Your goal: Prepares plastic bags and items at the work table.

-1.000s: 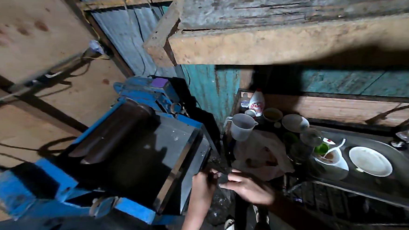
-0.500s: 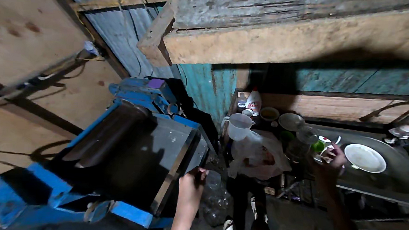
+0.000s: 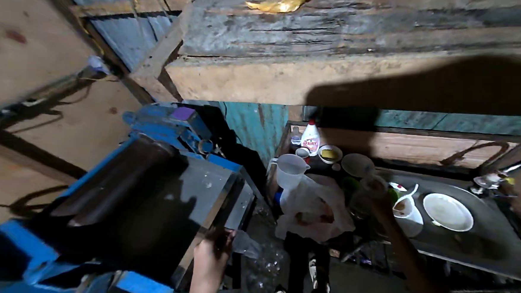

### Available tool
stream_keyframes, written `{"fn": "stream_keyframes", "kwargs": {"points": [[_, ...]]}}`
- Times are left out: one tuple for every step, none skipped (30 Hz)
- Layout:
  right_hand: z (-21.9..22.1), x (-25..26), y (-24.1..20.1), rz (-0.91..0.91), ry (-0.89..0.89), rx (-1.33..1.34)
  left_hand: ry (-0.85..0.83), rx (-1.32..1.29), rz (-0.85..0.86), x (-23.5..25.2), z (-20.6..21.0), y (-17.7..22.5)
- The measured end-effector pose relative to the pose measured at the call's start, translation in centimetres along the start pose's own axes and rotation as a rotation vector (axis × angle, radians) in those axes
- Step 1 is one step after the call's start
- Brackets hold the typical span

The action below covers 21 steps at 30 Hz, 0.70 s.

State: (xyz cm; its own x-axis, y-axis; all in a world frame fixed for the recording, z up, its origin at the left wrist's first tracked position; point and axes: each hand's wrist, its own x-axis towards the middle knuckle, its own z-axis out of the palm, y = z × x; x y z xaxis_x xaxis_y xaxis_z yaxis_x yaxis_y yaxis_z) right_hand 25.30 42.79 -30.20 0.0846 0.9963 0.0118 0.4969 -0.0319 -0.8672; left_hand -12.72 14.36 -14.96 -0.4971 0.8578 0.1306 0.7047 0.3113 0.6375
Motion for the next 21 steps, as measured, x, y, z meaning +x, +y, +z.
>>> {"fn": "stream_keyframes", "kwargs": {"points": [[-0.4, -0.5, -0.7, -0.027, -0.005, -0.007, 0.001, 0.001, -0.007, 0.0, 0.1, 0.2], [-0.8, -1.0, -1.3, -0.05, -0.002, 0.003, -0.001, 0.005, -0.009, 0.1, 0.1, 0.5], [-1.0, -1.6, -1.8, -0.074, 0.005, 0.012, -0.004, 0.014, -0.005, 0.1, 0.2, 0.8], [-1.2, -2.2, -2.5, -0.101, 0.009, 0.011, -0.008, 0.024, 0.0, 0.1, 0.2, 1.1], [-1.4, -2.8, -3.5, -0.131, 0.013, -0.002, -0.014, 0.033, 0.005, 0.1, 0.2, 1.3], [-1.7, -3.6, -4.7, -0.163, 0.01, -0.009, -0.024, 0.037, 0.005, 0.1, 0.1, 1.4], [-2.0, -4.4, -6.2, -0.215, 0.005, -0.01, -0.032, 0.039, 0.005, 0.2, 0.1, 1.5], [-2.3, -5.3, -7.9, -0.272, -0.013, 0.002, -0.038, 0.037, 0.003, 0.2, 0.1, 1.5], [-2.7, -6.2, -9.8, -0.311, -0.044, 0.015, -0.042, 0.034, 0.0, 0.2, 0.1, 1.5], [-2.9, -7.0, -11.7, -0.337, -0.081, 0.022, -0.05, 0.03, -0.009, 0.1, 0.1, 1.5], [-3.0, -7.9, -13.5, -0.373, -0.128, 0.021, -0.062, 0.024, -0.024, 0.1, 0.0, 1.4], [-3.0, -8.6, -14.8, -0.396, -0.19, 0.01, -0.077, 0.015, -0.041, 0.1, -0.1, 1.4], [-2.8, -9.4, -16.3, -0.429, -0.259, -0.014, -0.088, 0.007, -0.057, 0.1, -0.2, 1.4], [-2.4, -10.3, -18.0, -0.472, -0.339, -0.028, -0.097, 0.001, -0.071, 0.1, -0.3, 1.2], [-1.9, -11.1, -19.5, -0.525, -0.417, -0.042, -0.104, -0.006, -0.08, 0.1, -0.5, 0.9], [-1.2, -11.9, -20.7, -0.587, -0.487, -0.06, -0.11, -0.014, -0.087, 0.1, -0.6, 0.7], [-0.3, -12.7, -21.8, -0.631, -0.552, -0.103, -0.113, -0.022, -0.095, 0.1, -0.7, 0.6], [0.4, -13.5, -23.0, -0.648, -0.616, -0.183, -0.118, -0.027, -0.109, 0.1, -0.8, 0.4], [1.3, -14.3, -23.9, -0.656, -0.672, -0.262, -0.124, -0.03, -0.122, 0.2, -0.9, 0.3], [2.0, -15.1, -24.8, -0.648, -0.719, -0.32, -0.123, -0.032, -0.131, 0.3, -1.0, 0.1], [2.8, -15.8, -25.6, -0.621, -0.758, -0.368, -0.119, -0.033, -0.136, 0.4, -1.0, 0.1]]}}
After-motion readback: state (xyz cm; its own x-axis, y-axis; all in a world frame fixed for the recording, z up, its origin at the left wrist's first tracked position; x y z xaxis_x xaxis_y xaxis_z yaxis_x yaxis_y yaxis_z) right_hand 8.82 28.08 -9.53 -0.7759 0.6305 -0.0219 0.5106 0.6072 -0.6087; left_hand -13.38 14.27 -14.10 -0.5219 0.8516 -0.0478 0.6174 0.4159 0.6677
